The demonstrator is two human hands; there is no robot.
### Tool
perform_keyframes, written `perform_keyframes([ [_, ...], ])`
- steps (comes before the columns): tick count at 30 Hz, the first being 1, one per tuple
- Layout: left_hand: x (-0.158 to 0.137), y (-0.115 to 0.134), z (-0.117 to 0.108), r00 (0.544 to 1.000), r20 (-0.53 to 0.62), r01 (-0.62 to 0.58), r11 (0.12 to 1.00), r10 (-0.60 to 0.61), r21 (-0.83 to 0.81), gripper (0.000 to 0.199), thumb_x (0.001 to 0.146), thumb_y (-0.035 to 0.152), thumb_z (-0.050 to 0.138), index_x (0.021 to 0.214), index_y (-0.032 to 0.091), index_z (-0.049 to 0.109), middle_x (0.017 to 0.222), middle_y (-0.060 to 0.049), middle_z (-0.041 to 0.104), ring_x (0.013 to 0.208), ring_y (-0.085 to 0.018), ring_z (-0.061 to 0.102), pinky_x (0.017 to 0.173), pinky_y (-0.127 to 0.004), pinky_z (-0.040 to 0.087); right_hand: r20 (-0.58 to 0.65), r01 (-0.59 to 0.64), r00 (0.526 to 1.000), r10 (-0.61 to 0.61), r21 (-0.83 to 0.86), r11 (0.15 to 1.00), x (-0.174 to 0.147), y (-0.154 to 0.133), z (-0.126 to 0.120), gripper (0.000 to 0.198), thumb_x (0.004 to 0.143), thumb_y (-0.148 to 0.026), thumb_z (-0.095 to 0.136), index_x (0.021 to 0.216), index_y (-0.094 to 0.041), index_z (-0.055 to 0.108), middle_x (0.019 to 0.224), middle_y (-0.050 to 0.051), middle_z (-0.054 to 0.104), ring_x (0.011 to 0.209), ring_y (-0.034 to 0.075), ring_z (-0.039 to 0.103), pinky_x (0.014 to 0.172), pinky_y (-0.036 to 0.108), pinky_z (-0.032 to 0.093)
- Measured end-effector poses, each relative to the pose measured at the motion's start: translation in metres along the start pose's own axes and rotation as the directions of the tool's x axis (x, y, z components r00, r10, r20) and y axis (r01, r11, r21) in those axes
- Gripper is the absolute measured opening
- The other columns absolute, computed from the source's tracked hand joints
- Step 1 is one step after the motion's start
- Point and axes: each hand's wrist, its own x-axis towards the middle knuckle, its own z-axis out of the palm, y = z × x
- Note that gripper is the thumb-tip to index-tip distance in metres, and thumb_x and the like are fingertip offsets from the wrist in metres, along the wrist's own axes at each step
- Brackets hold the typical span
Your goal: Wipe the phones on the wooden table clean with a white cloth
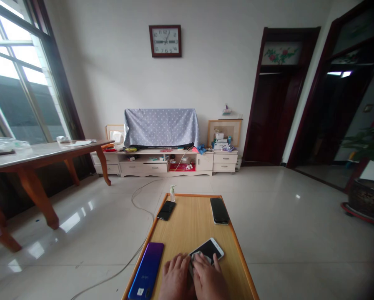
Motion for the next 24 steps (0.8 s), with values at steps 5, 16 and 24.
perform_keyframes([
  [5, -0.002, 0.005, -0.006, 1.0, 0.008, 0.008, 1.0, -0.008, 0.013, 0.059, 0.086, 0.05, 0.046, 0.139, 0.027, 0.055, 0.148, -0.004, 0.054, 0.141, -0.025, 0.04, 0.117, -0.042, 0.022, 0.041, 0.013, 0.999, -0.014, 0.014, 1.0, -0.004, 0.007, 0.002, 0.042, 0.097, -0.023, 0.04, 0.13, -0.033, 0.064, 0.142, 0.001, 0.058, 0.136, 0.023, 0.049, 0.122, 0.056, 0.015],
  [16, -0.001, 0.005, -0.006, 1.0, 0.007, 0.017, 1.0, -0.017, 0.008, 0.058, 0.084, 0.051, 0.047, 0.137, 0.029, 0.056, 0.147, -0.004, 0.055, 0.14, -0.026, 0.041, 0.116, -0.043, 0.024, -0.024, -0.028, 0.999, 0.027, -0.047, 0.998, 0.008, 0.003, -0.007, 0.044, 0.099, -0.025, 0.034, 0.13, -0.03, 0.065, 0.141, 0.005, 0.059, 0.136, 0.025, 0.048, 0.121, 0.056, 0.017],
  [24, -0.002, 0.01, -0.011, 0.999, 0.03, 0.038, 0.999, -0.039, 0.038, 0.06, 0.084, 0.05, 0.048, 0.139, 0.027, 0.055, 0.149, -0.004, 0.053, 0.142, -0.026, 0.039, 0.118, -0.043, 0.022, -0.026, -0.011, 1.0, 0.009, -0.064, 0.998, -0.008, 0.02, -0.001, 0.041, 0.099, -0.026, 0.038, 0.128, -0.033, 0.067, 0.14, 0.002, 0.059, 0.134, 0.025, 0.051, 0.122, 0.052, 0.019],
])
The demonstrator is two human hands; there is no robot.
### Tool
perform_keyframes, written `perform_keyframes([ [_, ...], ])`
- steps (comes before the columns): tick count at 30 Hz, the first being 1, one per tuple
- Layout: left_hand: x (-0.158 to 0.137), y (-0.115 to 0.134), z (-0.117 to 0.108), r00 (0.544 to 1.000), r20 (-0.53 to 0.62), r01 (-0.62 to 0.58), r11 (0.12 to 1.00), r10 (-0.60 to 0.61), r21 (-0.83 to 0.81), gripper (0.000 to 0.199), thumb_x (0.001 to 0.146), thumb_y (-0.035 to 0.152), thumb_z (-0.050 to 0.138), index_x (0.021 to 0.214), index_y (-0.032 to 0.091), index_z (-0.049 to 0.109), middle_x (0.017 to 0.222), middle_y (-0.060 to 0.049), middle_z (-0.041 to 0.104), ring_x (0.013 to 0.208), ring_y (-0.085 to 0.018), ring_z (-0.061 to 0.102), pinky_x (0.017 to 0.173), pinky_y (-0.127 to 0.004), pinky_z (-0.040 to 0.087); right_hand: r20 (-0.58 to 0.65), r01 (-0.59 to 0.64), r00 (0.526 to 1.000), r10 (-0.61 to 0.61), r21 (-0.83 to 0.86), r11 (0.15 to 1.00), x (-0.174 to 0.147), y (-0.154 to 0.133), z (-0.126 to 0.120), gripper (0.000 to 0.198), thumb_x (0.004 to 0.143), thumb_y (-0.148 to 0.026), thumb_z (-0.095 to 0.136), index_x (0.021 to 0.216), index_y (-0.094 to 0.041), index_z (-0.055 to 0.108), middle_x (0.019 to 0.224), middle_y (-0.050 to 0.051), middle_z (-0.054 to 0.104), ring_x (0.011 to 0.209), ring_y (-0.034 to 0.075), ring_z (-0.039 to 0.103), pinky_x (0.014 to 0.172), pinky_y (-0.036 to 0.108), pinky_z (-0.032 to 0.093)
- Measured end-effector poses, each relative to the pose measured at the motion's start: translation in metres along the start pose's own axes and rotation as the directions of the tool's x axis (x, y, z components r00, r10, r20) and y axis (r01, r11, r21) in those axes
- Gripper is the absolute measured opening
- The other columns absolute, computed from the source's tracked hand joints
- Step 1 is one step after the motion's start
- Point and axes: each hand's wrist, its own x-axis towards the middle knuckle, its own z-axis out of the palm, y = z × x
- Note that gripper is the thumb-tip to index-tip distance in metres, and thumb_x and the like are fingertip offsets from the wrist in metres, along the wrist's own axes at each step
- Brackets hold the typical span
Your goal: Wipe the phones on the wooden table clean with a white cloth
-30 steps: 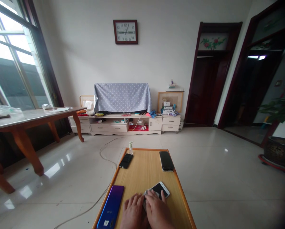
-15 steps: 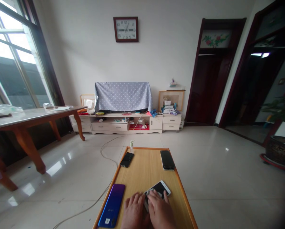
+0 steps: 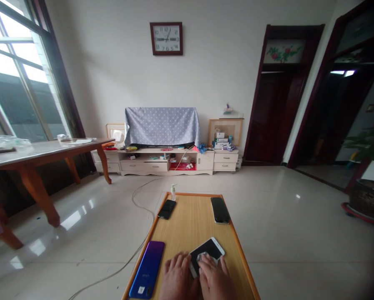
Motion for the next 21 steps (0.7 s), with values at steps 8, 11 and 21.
perform_keyframes([
  [8, 0.0, 0.0, 0.001, 0.999, 0.036, -0.004, 1.0, 0.003, 0.008, 0.064, 0.081, 0.05, 0.051, 0.141, 0.027, 0.053, 0.152, -0.004, 0.05, 0.144, -0.027, 0.036, 0.118, -0.042, 0.021, -0.053, -0.041, 0.998, 0.04, -0.024, 0.999, 0.017, -0.015, -0.014, 0.044, 0.099, -0.024, 0.033, 0.128, -0.026, 0.066, 0.139, 0.006, 0.061, 0.135, 0.025, 0.051, 0.121, 0.059, 0.018],
  [11, 0.0, -0.001, 0.002, 1.0, 0.027, 0.006, 1.0, -0.005, -0.002, 0.065, 0.08, 0.05, 0.052, 0.141, 0.028, 0.054, 0.152, -0.005, 0.05, 0.144, -0.028, 0.036, 0.118, -0.044, 0.02, -0.038, -0.026, 0.999, 0.025, -0.036, 0.999, 0.009, -0.007, -0.008, 0.043, 0.099, -0.026, 0.035, 0.13, -0.026, 0.065, 0.141, 0.007, 0.058, 0.135, 0.027, 0.049, 0.12, 0.061, 0.019],
  [21, 0.0, -0.006, 0.008, 0.999, -0.022, -0.03, 0.999, 0.029, -0.028, 0.062, 0.08, 0.048, 0.053, 0.138, 0.028, 0.055, 0.149, -0.004, 0.053, 0.142, -0.027, 0.038, 0.117, -0.043, 0.022, -0.07, -0.024, 0.997, 0.021, -0.044, 0.999, 0.002, 0.001, -0.007, 0.041, 0.099, -0.027, 0.036, 0.125, -0.027, 0.068, 0.138, 0.007, 0.061, 0.133, 0.028, 0.052, 0.121, 0.06, 0.019],
])
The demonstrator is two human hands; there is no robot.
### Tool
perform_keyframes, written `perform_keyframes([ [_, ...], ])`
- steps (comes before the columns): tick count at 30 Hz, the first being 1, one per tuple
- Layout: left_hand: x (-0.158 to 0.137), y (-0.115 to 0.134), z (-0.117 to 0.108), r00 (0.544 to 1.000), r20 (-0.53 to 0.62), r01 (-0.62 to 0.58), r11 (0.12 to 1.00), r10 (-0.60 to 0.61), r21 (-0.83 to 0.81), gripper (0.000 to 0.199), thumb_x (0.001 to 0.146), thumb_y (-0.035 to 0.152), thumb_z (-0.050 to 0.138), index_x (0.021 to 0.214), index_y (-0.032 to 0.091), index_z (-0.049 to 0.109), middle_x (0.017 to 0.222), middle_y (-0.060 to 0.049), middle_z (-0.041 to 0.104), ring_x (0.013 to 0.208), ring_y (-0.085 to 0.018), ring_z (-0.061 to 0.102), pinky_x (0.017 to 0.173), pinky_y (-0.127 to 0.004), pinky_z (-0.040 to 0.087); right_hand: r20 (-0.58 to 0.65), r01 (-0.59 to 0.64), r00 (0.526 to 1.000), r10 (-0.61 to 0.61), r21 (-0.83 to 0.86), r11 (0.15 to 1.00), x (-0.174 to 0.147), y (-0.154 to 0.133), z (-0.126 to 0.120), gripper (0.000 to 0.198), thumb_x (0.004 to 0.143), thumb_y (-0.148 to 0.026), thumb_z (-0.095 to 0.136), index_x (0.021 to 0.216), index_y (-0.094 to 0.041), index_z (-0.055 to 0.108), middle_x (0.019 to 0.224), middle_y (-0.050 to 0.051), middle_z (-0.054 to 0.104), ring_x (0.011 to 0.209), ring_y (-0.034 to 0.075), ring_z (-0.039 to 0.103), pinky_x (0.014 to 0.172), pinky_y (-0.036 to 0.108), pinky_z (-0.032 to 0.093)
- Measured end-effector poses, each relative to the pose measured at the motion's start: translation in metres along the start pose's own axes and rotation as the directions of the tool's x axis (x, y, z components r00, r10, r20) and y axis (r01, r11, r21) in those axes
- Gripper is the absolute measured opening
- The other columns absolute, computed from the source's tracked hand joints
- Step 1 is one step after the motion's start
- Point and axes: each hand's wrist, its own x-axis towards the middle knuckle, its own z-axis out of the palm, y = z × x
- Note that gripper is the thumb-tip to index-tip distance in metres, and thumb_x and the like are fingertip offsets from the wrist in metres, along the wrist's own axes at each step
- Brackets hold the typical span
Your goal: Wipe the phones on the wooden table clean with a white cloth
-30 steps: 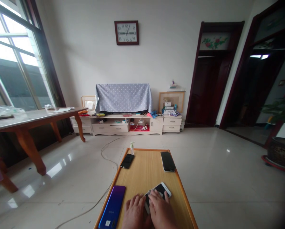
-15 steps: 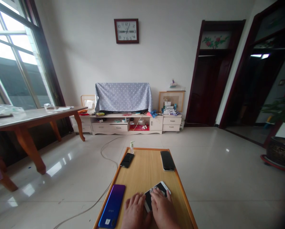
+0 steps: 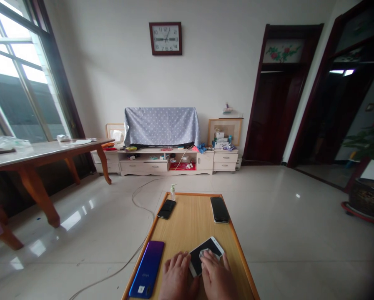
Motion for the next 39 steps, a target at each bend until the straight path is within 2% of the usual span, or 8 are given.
perform_keyframes([
  [6, 0.001, -0.003, 0.004, 1.0, -0.019, -0.01, 1.0, 0.01, -0.009, 0.061, 0.081, 0.052, 0.054, 0.137, 0.029, 0.056, 0.148, -0.003, 0.054, 0.141, -0.026, 0.039, 0.117, -0.042, 0.022, -0.008, -0.031, 0.999, 0.031, -0.002, 1.0, 0.01, -0.006, -0.006, 0.043, 0.099, -0.024, 0.035, 0.128, -0.025, 0.067, 0.138, 0.007, 0.061, 0.134, 0.027, 0.051, 0.121, 0.059, 0.017],
  [13, 0.001, -0.001, 0.0, 1.0, 0.007, -0.003, 1.0, 0.003, 0.006, 0.062, 0.08, 0.049, 0.053, 0.138, 0.028, 0.055, 0.149, -0.003, 0.053, 0.142, -0.027, 0.038, 0.117, -0.043, 0.022, 0.038, 0.014, 0.999, -0.013, -0.021, 1.0, -0.007, 0.011, 0.001, 0.041, 0.099, -0.028, 0.038, 0.131, -0.029, 0.065, 0.141, 0.005, 0.059, 0.133, 0.029, 0.051, 0.119, 0.06, 0.024],
  [21, 0.0, -0.003, 0.004, 0.999, -0.024, -0.025, 1.0, 0.025, -0.003, 0.06, 0.08, 0.049, 0.053, 0.137, 0.028, 0.057, 0.148, -0.003, 0.054, 0.141, -0.027, 0.039, 0.117, -0.042, 0.022, -0.005, -0.059, 0.998, 0.059, -0.03, 0.998, 0.009, 0.001, -0.012, 0.041, 0.099, -0.026, 0.037, 0.129, -0.028, 0.066, 0.138, 0.006, 0.061, 0.134, 0.026, 0.051, 0.121, 0.061, 0.013],
  [25, 0.001, -0.003, 0.005, 1.0, -0.025, -0.018, 1.0, 0.018, -0.007, 0.061, 0.079, 0.049, 0.055, 0.137, 0.029, 0.057, 0.148, -0.003, 0.054, 0.141, -0.027, 0.039, 0.117, -0.043, 0.022, 0.011, -0.081, 0.997, 0.082, -0.025, 0.996, 0.017, 0.0, -0.014, 0.042, 0.099, -0.026, 0.036, 0.13, -0.026, 0.065, 0.14, 0.007, 0.06, 0.136, 0.026, 0.049, 0.12, 0.062, 0.014],
  [33, 0.003, -0.006, 0.007, 1.0, -0.016, -0.021, 1.0, 0.021, -0.021, 0.061, 0.08, 0.051, 0.055, 0.137, 0.029, 0.057, 0.147, -0.002, 0.054, 0.142, -0.027, 0.039, 0.117, -0.043, 0.021, 0.083, -0.052, 0.995, 0.056, -0.042, 0.998, -0.004, 0.007, -0.012, 0.044, 0.099, -0.028, 0.035, 0.133, -0.028, 0.063, 0.144, 0.006, 0.055, 0.136, 0.029, 0.048, 0.12, 0.063, 0.017],
  [39, 0.0, 0.0, 0.001, 1.0, -0.01, -0.022, 1.0, 0.022, -0.002, 0.06, 0.079, 0.046, 0.053, 0.136, 0.027, 0.058, 0.148, -0.004, 0.054, 0.141, -0.028, 0.04, 0.117, -0.044, 0.024, 0.013, -0.066, 0.998, 0.067, -0.039, 0.997, 0.005, 0.007, -0.016, 0.042, 0.099, -0.027, 0.036, 0.129, -0.028, 0.066, 0.139, 0.006, 0.06, 0.134, 0.028, 0.051, 0.12, 0.063, 0.016],
])
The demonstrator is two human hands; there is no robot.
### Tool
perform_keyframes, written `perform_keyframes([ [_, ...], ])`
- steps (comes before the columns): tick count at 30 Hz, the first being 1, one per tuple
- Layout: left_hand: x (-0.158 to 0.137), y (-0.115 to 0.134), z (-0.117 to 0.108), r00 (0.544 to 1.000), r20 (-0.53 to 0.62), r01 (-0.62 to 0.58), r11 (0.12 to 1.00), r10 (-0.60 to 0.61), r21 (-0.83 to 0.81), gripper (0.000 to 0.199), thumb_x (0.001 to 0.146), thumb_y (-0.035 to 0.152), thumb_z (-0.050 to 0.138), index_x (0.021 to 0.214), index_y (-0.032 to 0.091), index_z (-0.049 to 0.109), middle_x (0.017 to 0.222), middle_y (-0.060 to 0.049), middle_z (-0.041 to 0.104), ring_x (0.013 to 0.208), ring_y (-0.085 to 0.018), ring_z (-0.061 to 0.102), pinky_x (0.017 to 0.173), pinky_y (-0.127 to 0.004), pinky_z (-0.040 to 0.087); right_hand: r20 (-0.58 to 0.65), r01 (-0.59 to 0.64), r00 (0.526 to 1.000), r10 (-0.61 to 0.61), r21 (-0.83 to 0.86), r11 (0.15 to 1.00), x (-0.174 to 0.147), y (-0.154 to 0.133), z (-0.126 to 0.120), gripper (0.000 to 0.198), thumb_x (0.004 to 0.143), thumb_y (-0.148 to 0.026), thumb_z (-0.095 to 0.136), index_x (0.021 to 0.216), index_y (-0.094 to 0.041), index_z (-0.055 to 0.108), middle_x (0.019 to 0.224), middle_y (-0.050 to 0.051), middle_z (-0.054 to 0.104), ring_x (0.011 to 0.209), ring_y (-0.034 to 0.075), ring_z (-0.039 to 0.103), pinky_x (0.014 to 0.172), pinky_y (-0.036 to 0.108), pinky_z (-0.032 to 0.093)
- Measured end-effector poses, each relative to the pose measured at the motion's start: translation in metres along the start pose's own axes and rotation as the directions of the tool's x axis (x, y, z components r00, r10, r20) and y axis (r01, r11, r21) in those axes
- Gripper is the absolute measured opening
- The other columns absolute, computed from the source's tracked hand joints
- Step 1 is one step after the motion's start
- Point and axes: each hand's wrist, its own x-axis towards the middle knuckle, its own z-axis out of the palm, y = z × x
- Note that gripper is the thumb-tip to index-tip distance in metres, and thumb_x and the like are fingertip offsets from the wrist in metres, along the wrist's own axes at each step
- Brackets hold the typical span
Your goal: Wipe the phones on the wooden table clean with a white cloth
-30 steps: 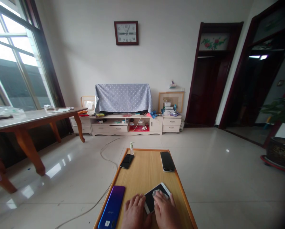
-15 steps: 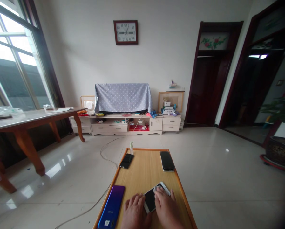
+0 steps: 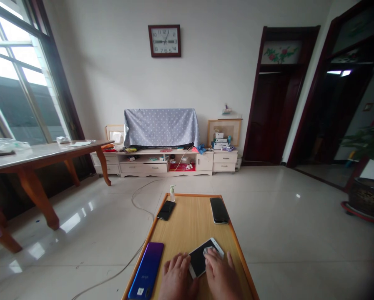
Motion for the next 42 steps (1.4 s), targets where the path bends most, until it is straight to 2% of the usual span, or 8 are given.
perform_keyframes([
  [6, 0.002, -0.002, 0.004, 1.0, 0.007, 0.008, 1.0, -0.008, 0.011, 0.062, 0.079, 0.049, 0.053, 0.138, 0.028, 0.056, 0.148, -0.002, 0.054, 0.142, -0.027, 0.039, 0.117, -0.044, 0.023, -0.059, 0.004, 0.998, -0.005, -0.025, 1.0, 0.01, 0.004, 0.005, 0.041, 0.098, -0.026, 0.038, 0.127, -0.029, 0.067, 0.138, 0.008, 0.061, 0.133, 0.027, 0.052, 0.119, 0.061, 0.021],
  [13, 0.002, -0.003, 0.002, 1.0, -0.006, 0.007, 1.0, -0.007, -0.009, 0.061, 0.079, 0.05, 0.054, 0.136, 0.029, 0.057, 0.147, -0.002, 0.055, 0.141, -0.026, 0.04, 0.117, -0.043, 0.023, -0.013, 0.014, 1.0, -0.015, -0.042, 0.999, -0.007, 0.017, 0.008, 0.042, 0.099, -0.029, 0.037, 0.132, -0.029, 0.064, 0.142, 0.007, 0.058, 0.135, 0.029, 0.05, 0.116, 0.064, 0.026],
  [16, 0.001, -0.001, -0.003, 1.0, 0.007, 0.009, 1.0, -0.009, -0.012, 0.06, 0.08, 0.048, 0.053, 0.136, 0.028, 0.057, 0.147, -0.002, 0.055, 0.142, -0.026, 0.039, 0.118, -0.042, 0.022, 0.003, 0.003, 1.0, -0.003, -0.047, 0.999, -0.008, 0.017, 0.005, 0.042, 0.099, -0.028, 0.037, 0.131, -0.029, 0.064, 0.142, 0.006, 0.058, 0.135, 0.029, 0.05, 0.117, 0.064, 0.024],
  [21, 0.001, 0.002, -0.005, 1.0, 0.02, 0.011, 1.0, -0.011, -0.002, 0.06, 0.08, 0.048, 0.052, 0.136, 0.027, 0.057, 0.149, -0.003, 0.053, 0.142, -0.026, 0.039, 0.118, -0.043, 0.022, -0.049, -0.012, 0.999, 0.009, -0.06, 0.998, 0.006, 0.013, 0.002, 0.041, 0.099, -0.025, 0.037, 0.128, -0.028, 0.066, 0.138, 0.006, 0.061, 0.134, 0.026, 0.052, 0.12, 0.061, 0.018],
  [25, 0.002, 0.001, -0.002, 1.0, 0.019, 0.017, 1.0, -0.017, -0.001, 0.061, 0.079, 0.048, 0.054, 0.137, 0.027, 0.057, 0.148, -0.003, 0.054, 0.142, -0.027, 0.039, 0.117, -0.043, 0.023, -0.051, -0.024, 0.998, 0.021, -0.06, 0.998, 0.016, 0.013, 0.003, 0.043, 0.098, -0.024, 0.036, 0.128, -0.027, 0.066, 0.139, 0.007, 0.06, 0.135, 0.027, 0.05, 0.119, 0.062, 0.019],
  [32, 0.002, -0.003, 0.0, 1.0, 0.01, 0.014, 1.0, -0.014, -0.013, 0.061, 0.079, 0.05, 0.055, 0.136, 0.028, 0.057, 0.148, -0.002, 0.054, 0.142, -0.026, 0.039, 0.118, -0.042, 0.022, -0.019, -0.02, 1.0, 0.019, -0.048, 0.999, -0.003, 0.018, -0.003, 0.042, 0.098, -0.027, 0.037, 0.13, -0.03, 0.065, 0.142, 0.006, 0.058, 0.135, 0.028, 0.05, 0.117, 0.06, 0.026],
  [36, 0.003, -0.002, -0.001, 1.0, -0.003, 0.01, 1.0, -0.01, -0.024, 0.06, 0.08, 0.049, 0.054, 0.136, 0.027, 0.058, 0.147, -0.003, 0.055, 0.142, -0.026, 0.039, 0.117, -0.042, 0.022, 0.009, -0.024, 1.0, 0.024, -0.043, 0.999, -0.008, 0.019, -0.006, 0.043, 0.099, -0.027, 0.036, 0.13, -0.03, 0.065, 0.141, 0.006, 0.058, 0.135, 0.028, 0.05, 0.118, 0.061, 0.023],
  [42, 0.002, -0.001, 0.0, 1.0, -0.01, 0.001, 1.0, -0.001, -0.028, 0.059, 0.08, 0.048, 0.054, 0.135, 0.027, 0.058, 0.146, -0.004, 0.055, 0.141, -0.026, 0.04, 0.117, -0.041, 0.022, -0.034, -0.028, 0.999, 0.027, -0.035, 0.999, 0.01, 0.019, -0.003, 0.043, 0.098, -0.024, 0.035, 0.129, -0.027, 0.065, 0.14, 0.006, 0.06, 0.135, 0.025, 0.05, 0.12, 0.06, 0.016],
])
